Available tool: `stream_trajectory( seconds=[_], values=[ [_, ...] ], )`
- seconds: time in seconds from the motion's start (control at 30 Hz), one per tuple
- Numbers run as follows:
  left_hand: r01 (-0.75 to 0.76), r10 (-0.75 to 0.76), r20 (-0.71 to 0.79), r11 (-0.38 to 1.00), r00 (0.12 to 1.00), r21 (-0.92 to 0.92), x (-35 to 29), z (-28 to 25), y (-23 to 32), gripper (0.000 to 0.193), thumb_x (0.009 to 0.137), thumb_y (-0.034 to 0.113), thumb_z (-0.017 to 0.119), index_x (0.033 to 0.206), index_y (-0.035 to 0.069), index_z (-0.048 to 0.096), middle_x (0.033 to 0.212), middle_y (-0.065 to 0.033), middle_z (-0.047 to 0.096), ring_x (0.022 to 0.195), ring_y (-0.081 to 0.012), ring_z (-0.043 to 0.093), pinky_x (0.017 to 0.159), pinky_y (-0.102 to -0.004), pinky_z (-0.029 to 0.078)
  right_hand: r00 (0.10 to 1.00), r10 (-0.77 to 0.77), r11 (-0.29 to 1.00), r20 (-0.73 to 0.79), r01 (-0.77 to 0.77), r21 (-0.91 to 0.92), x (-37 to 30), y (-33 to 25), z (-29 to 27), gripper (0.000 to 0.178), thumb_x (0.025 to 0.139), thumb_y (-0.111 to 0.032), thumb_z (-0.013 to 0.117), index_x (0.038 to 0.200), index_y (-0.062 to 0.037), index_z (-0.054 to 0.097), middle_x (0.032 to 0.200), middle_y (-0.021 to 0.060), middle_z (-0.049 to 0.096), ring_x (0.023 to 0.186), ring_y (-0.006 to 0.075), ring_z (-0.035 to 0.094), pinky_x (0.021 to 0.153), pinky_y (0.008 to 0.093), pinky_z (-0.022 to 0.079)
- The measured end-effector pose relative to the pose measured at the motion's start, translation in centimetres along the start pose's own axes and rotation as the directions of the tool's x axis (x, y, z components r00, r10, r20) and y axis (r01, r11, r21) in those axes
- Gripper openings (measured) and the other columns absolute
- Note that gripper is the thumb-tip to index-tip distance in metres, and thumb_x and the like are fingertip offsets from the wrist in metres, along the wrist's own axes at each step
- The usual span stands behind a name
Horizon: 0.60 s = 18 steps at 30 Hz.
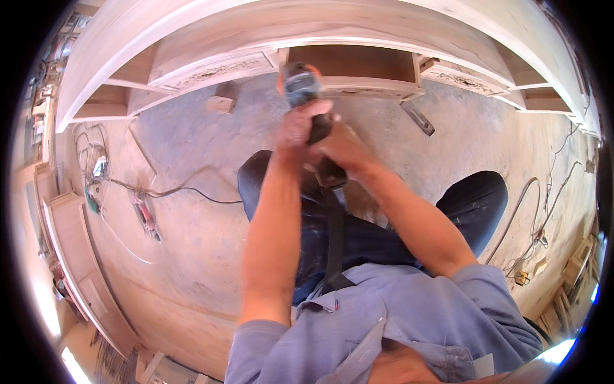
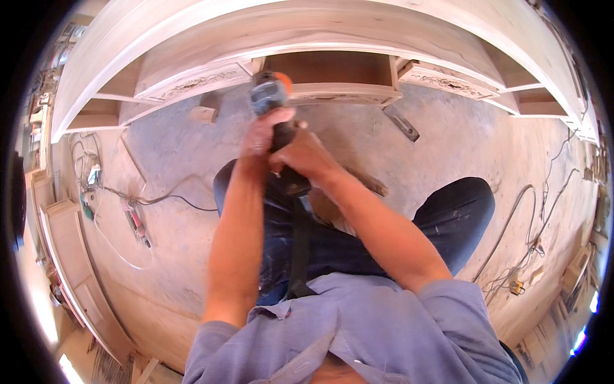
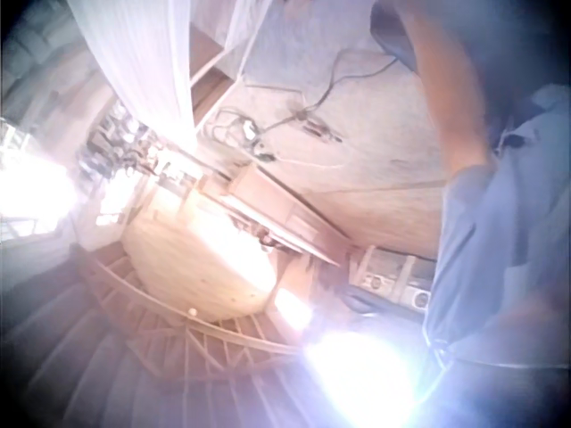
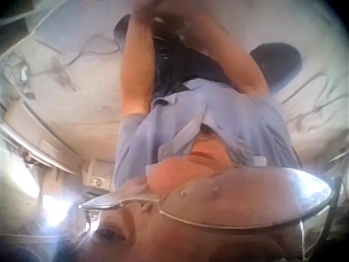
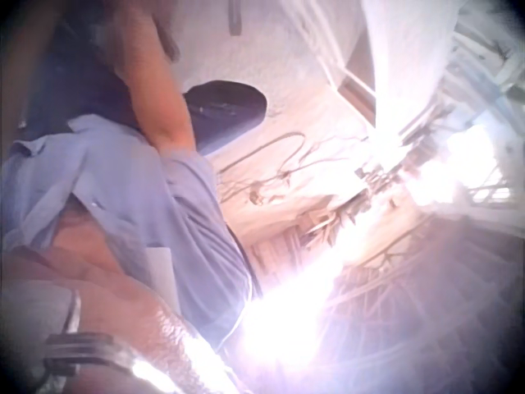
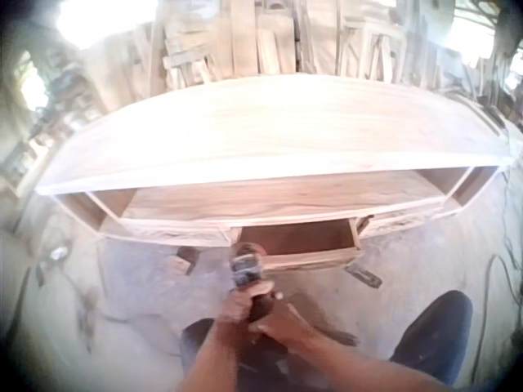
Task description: The person uses an angle grinder with a sanding disc to smooth the edges and surfaces of a large, curved wooden furniture piece. They periodically pause to wipe away dust and inspect the work with their hands.
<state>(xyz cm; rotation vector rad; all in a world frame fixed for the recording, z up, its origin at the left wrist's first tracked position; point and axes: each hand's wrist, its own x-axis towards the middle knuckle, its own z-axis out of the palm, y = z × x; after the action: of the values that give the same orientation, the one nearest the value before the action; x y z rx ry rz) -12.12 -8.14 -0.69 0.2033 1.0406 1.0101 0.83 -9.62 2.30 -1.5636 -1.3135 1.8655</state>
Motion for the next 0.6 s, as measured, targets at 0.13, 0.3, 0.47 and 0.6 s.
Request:
stream_trajectory(
  seconds=[0.13, 0.3, 0.47, 0.6],
  values=[
    [-0.012, 0.006, 0.031, 0.980, 0.999, 0.200, 2.8, 6.1, -4.4, 0.021, 0.078, 0.020, 0.078, 0.088, 0.004, 0.068, 0.081, -0.0094, 0.068, 0.069, -0.0203, 0.066, 0.064, -0.0335, 0.053, 0.998, 0.066, 0.967, -0.022, -0.058, 0.248, -3.3, 2.1, -5.3, 0.029, 0.060, -0.008, 0.066, 0.088, -0.0003, 0.065, 0.074, 0.0076, 0.065, 0.063, 0.0196, 0.063, 0.062, 0.0322, 0.053],
    [-0.008, -0.011, 0.058, 0.950, 0.998, 0.312, 4.4, 11.0, -8.3, 0.030, 0.061, 0.020, 0.083, 0.081, 0.000, 0.072, 0.077, -0.0044, 0.064, 0.066, -0.0156, 0.059, 0.061, -0.0333, 0.047, 0.968, 0.231, 0.851, -0.095, -0.154, 0.502, -5.5, 4.6, -9.0, 0.031, 0.059, -0.005, 0.065, 0.090, -0.0012, 0.065, 0.080, 0.0077, 0.065, 0.067, 0.0213, 0.064, 0.065, 0.0340, 0.055],
    [-0.107, 0.101, 0.034, 0.945, 0.994, 0.309, 1.5, 3.1, -5.9, 0.022, 0.072, 0.021, 0.077, 0.082, 0.002, 0.072, 0.080, -0.0049, 0.067, 0.068, -0.0154, 0.060, 0.065, -0.0325, 0.048, 0.996, -0.046, 0.998, -0.070, 0.048, 0.036, -2.6, 5.7, -3.6, 0.035, 0.057, -0.009, 0.071, 0.091, -0.0024, 0.064, 0.082, 0.0097, 0.066, 0.069, 0.0238, 0.064, 0.065, 0.0355, 0.054],
    [-0.131, 0.134, -0.048, 0.989, 0.990, 0.068, -0.7, -3.3, -4.0, 0.024, 0.082, 0.018, 0.072, 0.098, 0.000, 0.067, 0.096, -0.0152, 0.070, 0.083, -0.0220, 0.068, 0.077, -0.0347, 0.055, 0.977, -0.205, 0.953, 0.054, 0.212, -0.215, 0.9, 5.2, 1.3, 0.056, 0.051, -0.013, 0.077, 0.103, 0.0018, 0.059, 0.089, 0.0183, 0.069, 0.082, 0.0321, 0.068, 0.073, 0.0388, 0.056]
  ],
)
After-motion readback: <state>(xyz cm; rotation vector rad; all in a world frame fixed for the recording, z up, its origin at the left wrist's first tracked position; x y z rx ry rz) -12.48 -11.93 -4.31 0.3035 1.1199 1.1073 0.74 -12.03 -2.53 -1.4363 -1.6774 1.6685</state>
